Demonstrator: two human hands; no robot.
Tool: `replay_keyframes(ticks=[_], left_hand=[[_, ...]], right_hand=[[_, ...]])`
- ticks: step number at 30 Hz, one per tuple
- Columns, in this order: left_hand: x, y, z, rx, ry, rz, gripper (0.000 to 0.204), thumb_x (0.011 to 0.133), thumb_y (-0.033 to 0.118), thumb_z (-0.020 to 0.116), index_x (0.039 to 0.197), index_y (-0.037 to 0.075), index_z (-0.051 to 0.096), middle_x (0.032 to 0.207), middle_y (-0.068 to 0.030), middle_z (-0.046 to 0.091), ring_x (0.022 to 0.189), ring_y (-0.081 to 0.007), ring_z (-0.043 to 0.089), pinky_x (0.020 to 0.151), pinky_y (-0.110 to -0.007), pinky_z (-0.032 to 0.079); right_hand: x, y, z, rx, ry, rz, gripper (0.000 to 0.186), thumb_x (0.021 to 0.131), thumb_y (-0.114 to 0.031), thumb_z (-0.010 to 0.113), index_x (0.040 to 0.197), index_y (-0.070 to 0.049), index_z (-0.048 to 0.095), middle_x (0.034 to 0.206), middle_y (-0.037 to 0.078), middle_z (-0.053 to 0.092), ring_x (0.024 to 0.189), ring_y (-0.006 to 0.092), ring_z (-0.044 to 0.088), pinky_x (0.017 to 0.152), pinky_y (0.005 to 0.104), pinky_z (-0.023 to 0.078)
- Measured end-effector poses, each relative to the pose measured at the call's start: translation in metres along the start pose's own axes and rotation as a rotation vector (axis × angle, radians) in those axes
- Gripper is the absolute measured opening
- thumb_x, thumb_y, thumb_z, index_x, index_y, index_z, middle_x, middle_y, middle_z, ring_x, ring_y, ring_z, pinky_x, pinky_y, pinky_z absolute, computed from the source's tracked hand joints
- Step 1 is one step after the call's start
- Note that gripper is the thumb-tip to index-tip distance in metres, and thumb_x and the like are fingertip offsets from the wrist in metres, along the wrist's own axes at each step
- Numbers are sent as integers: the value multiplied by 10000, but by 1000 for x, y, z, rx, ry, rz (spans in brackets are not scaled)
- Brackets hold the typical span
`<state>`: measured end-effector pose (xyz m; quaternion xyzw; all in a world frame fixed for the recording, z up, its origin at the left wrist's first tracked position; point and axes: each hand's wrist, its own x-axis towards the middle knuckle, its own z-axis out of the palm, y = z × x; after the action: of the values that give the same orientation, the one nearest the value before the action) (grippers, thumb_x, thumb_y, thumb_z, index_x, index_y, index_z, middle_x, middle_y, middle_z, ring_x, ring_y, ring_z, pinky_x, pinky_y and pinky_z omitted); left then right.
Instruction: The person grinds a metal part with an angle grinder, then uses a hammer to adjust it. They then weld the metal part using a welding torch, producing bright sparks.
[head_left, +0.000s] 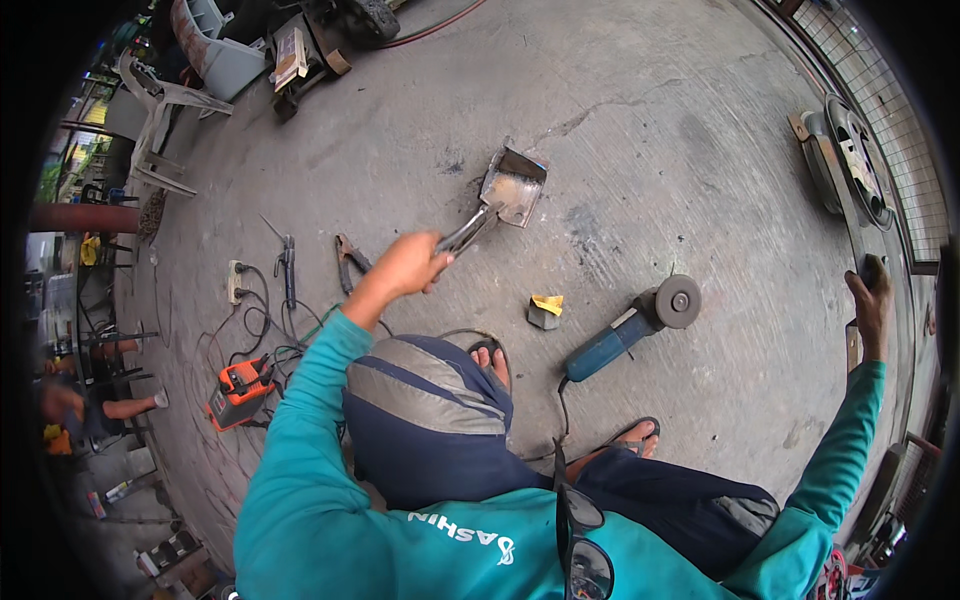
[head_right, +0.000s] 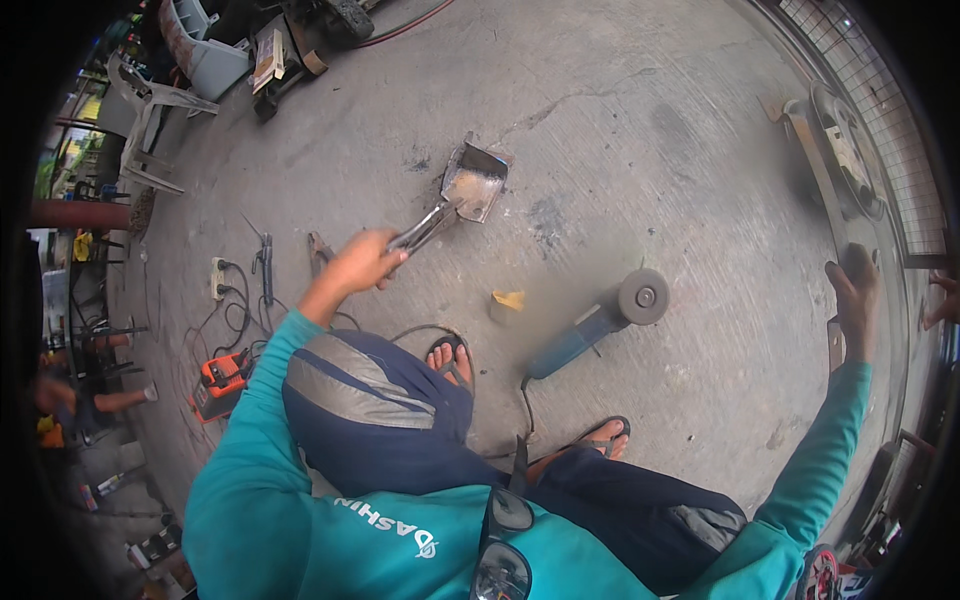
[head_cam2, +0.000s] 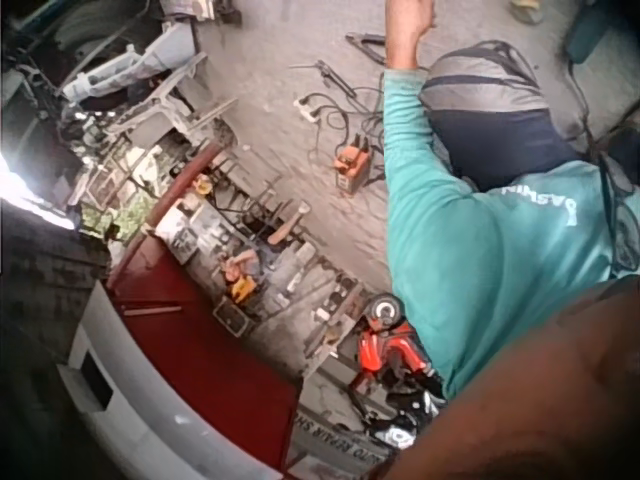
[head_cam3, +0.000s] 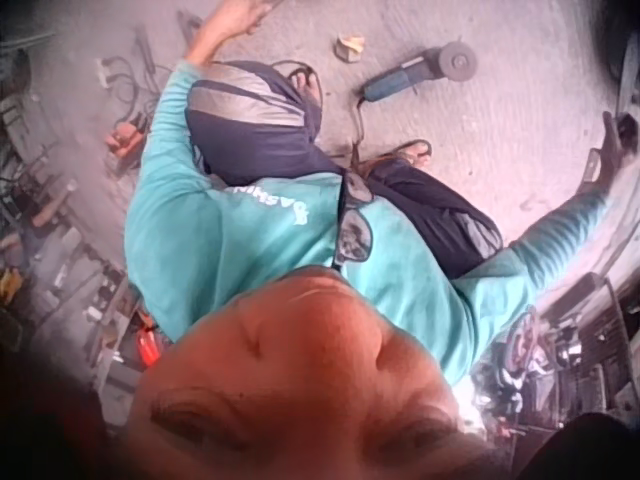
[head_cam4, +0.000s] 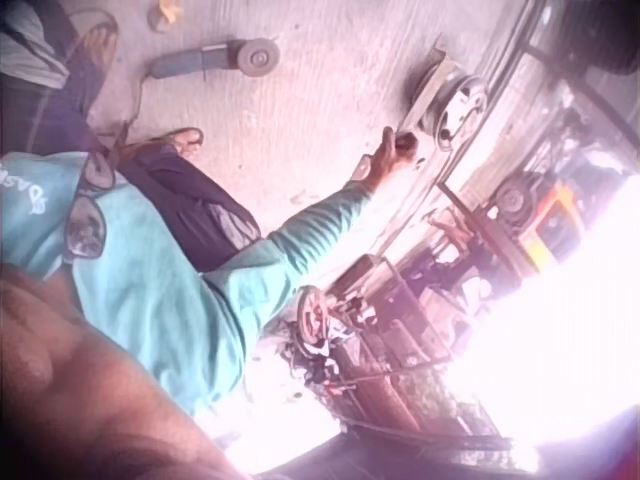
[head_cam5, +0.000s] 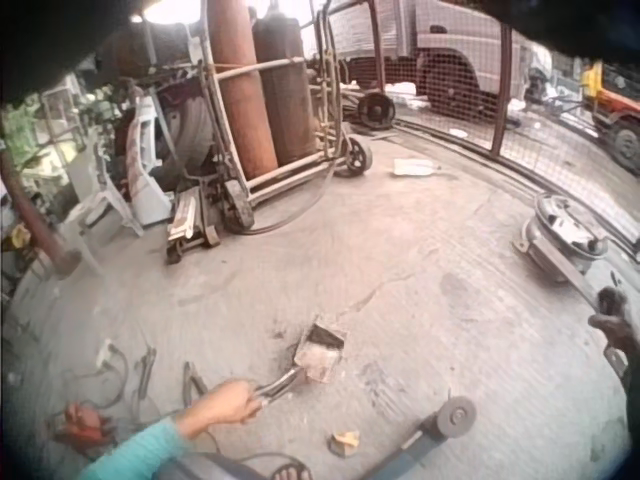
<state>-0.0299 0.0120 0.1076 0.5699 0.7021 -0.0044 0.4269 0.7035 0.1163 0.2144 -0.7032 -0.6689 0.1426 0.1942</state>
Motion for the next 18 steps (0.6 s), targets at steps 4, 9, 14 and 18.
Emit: replay_keyframes(ticks=[4, 9, 14, 18], left_hand=[[2, 77, -102, 256, 196, 204, 277, 956, 155, 680, 1145, -47, 692, 761, -120, 692, 566, -176, 693, 545, -360, 529], [74, 110, -169, 225, 556, 340, 258, 905, 115, 710, 1130, -11, 706, 776, -128, 680, 659, -157, 693, 588, -328, 528], [162, 79, -142, -639, 950, 691, 199, 821, 109, 795, 995, 39, 728, 805, -48, 697, 751, -151, 698, 621, -333, 543], [155, 118, -102, -1214, 551, 763, 194, 897, 190, 812, 914, 42, 687, 800, -56, 683, 663, -173, 673, 565, -322, 549]], right_hand=[[-15, -46, 19, 5, -51, -79, 629, 864, -112, 675, 1462, 31, 541, 1338, 210, 643, 1188, 244, 626, 1064, 361, 467], [-41, -160, 49, 9, -178, -180, 658, 801, 14, 634, 1452, -74, 586, 1404, 170, 644, 1279, 262, 621, 1105, 376, 454], [-54, -219, 65, -161, -228, -327, 638, 803, -24, 714, 1424, -143, 631, 889, 141, 574, 769, 286, 583, 756, 429, 485], [-66, -243, 75, -278, -274, -335, 596, 833, -105, 762, 1406, -228, 654, 829, 130, 548, 728, 306, 585, 712, 453, 481]])
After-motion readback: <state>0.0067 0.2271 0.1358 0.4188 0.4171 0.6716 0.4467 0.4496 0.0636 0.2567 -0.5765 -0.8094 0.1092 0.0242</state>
